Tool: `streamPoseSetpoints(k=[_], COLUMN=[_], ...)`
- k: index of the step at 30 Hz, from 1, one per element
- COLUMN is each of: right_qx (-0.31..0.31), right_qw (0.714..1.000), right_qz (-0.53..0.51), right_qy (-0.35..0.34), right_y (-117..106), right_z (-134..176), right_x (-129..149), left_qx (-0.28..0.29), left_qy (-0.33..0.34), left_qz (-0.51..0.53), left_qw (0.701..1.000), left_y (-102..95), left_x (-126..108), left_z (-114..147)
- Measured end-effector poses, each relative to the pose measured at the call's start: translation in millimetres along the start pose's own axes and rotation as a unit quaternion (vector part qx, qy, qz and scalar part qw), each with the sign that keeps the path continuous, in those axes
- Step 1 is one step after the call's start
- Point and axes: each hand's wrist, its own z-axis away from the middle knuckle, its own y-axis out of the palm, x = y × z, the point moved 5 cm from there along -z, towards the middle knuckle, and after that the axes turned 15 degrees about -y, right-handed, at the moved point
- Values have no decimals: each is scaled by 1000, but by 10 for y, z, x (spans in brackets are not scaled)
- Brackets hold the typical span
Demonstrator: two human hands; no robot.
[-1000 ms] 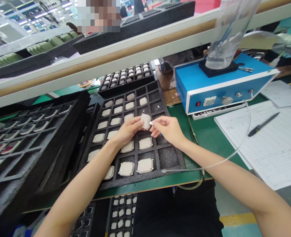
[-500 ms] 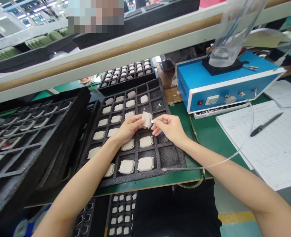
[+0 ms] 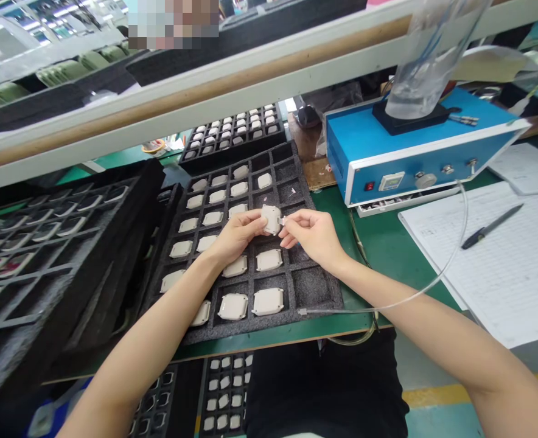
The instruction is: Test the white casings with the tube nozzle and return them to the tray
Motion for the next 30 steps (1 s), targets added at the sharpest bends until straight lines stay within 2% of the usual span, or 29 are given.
streamPoseSetpoints(k=[12, 17, 24, 25, 27, 30], right_qx=[45, 67, 66, 61, 55, 46], right_qw=[997, 995, 995, 996, 997, 999], right_qz=[-35, -58, -48, -44, -35, 1], right_qy=[43, 54, 49, 48, 41, 8], right_y=[41, 48, 46, 48, 48, -18], right_z=[-20, -15, -14, -18, -34, -113], right_x=[-1, -55, -108, -111, -108, -58], left_qx=[29, 61, 75, 70, 23, -104], left_qy=[-22, -44, -43, -39, -14, 45], left_qz=[0, 20, 1, -13, -73, -172], left_qw=[999, 997, 996, 997, 997, 979], left_y=[16, 36, 61, 57, -5, -218], left_x=[-2, -5, -35, -47, -86, -170], left_z=[21, 20, 6, -4, -24, -18])
